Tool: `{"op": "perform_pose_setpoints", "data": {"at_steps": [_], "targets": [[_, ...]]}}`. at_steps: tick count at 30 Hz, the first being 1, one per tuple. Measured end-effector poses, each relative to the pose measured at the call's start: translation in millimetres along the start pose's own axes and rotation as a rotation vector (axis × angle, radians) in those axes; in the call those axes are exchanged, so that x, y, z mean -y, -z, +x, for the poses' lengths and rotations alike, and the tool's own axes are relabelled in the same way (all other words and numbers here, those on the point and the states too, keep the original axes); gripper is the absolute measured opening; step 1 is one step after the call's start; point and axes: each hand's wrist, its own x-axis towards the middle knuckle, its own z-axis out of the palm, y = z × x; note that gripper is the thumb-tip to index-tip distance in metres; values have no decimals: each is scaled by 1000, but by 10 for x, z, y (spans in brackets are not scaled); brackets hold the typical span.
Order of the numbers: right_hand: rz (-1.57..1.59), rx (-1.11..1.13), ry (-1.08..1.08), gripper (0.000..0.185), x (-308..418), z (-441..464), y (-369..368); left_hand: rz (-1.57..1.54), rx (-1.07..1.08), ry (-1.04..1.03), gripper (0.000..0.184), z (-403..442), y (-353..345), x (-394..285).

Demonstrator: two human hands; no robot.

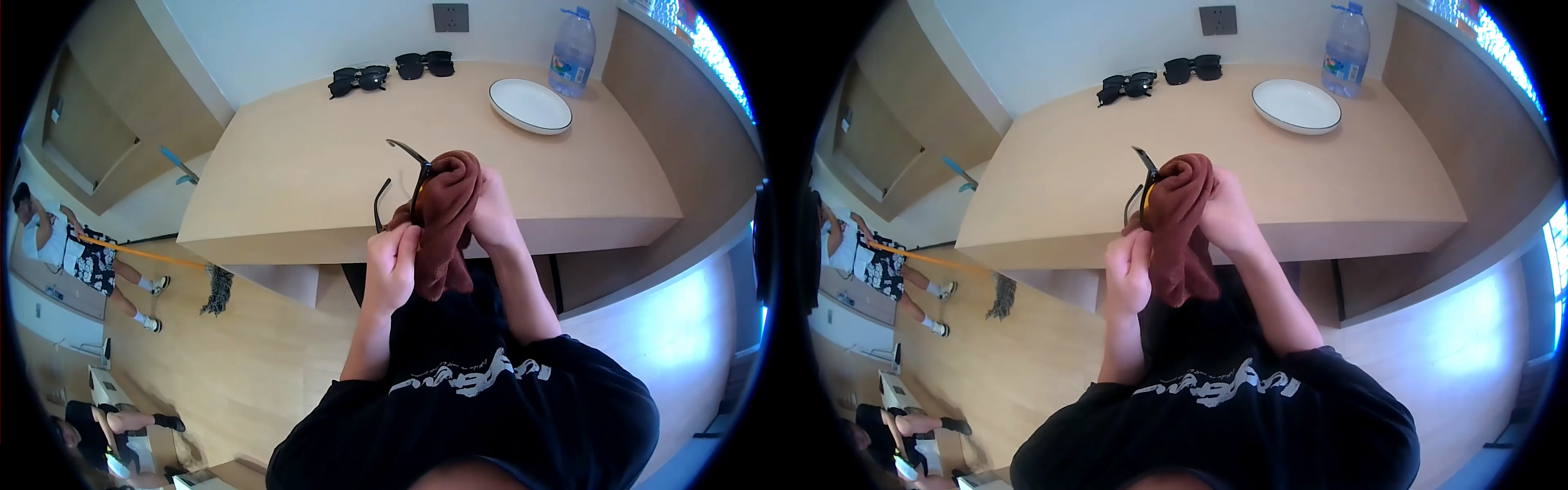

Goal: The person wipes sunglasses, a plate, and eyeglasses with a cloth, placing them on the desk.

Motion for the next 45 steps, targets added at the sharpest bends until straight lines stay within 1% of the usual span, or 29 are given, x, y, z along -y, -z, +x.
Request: {"op": "perform_pose_setpoints", "data": {"at_steps": [1, 3, 4, 6, 7, 9, 10, 12, 13, 14, 15, 16, 18, 20, 22, 24, 25, 27, 28, 29, 31, 32, 33, 34, 35, 37, 39, 42, 45], "targets": [[2, 1, 1, 27, -27, 6, 5, 2, -1, -1, 21, -7, 18, 12], [-40, -131, -11, 27, -114, 26, 24, -3, -8, 41, 23, -24, 69, 55], [43, -186, -5, 28, -141, 32, 48, 6, -16, 42, 23, -19, 81, 63], [157, -234, -16, 32, -237, 52, 207, -322, -153, -3, 27, 2, 94, 78], [203, -294, 12, 32, -341, 56, 274, -312, -169, -7, 27, 24, 131, 69], [-143, -48, -35, 35, -139, 25, 332, -493, -232, -4, 31, 109, 211, 33], [-139, -31, -30, 35, -135, 23, 285, -597, -180, 22, 33, 130, 240, 52], [-109, 325, 154, 39, -127, -17, 183, -634, -151, -6, 36, 208, 142, 71], [-110, 331, 155, 39, -106, -54, 72, -679, -108, -29, 40, 228, 79, 71], [-141, 283, 69, 36, -74, -91, -91, -723, -23, -18, 42, 209, 58, 101], [-171, 235, -12, 34, -49, -114, -188, -655, -48, -13, 42, 188, 37, 99], [-173, 244, 1, 34, -53, -118, -208, -629, -59, -5, 42, 175, 51, 117], [-23, 237, 15, 31, -119, -118, -243, -601, -76, -13, 42, 161, 72, 147], [-9, 223, 9, 30, -158, -149, -254, -734, -46, 51, 41, 153, 66, 149], [0, 220, 26, 28, -188, -150, -252, -719, -37, 46, 41, 118, 51, 187], [95, 137, 13, 27, -234, -159, -258, -721, -21, 42, 42, 118, 13, 245], [89, 156, 29, 27, -237, -145, -288, -777, -16, 31, 42, 122, -12, 258], [55, 9, 30, 26, -254, -162, -339, -905, -25, 74, 39, 125, -39, 310], [-56, -26, 97, 25, -162, -196, -401, -914, -25, 75, 39, 142, -37, 279], [-66, -33, 86, 25, -131, -220, -422, -951, -64, 72, 39, 157, -30, 246], [-182, 63, 41, 24, -88, -190, -430, -996, -95, 70, 39, 171, 11, 226], [-230, 116, 39, 25, -149, -163, -410, -938, -127, 71, 40, 170, 58, 235], [-234, 119, 36, 25, -167, -163, -426, -878, -164, 72, 40, 149, 114, 236], [-209, 188, 70, 24, -178, -154, -457, -856, -214, 78, 40, 126, 155, 224], [-183, 259, 103, 24, -187, -148, -483, -857, -226, 75, 40, 95, 220, 234], [-185, 309, 94, 21, -179, -121, -530, -826, -194, 125, 38, 17, 351, 275], [-344, 449, 107, 18, -84, -119, -589, -804, -238, 122, 35, -63, 384, 267], [-241, 423, 161, 17, -268, -129, -701, -700, -367, 128, 33, -99, 423, 152], [-156, 374, 108, 17, -356, -144, -765, -761, -402, 139, 34, -120, 435, 107]]}}
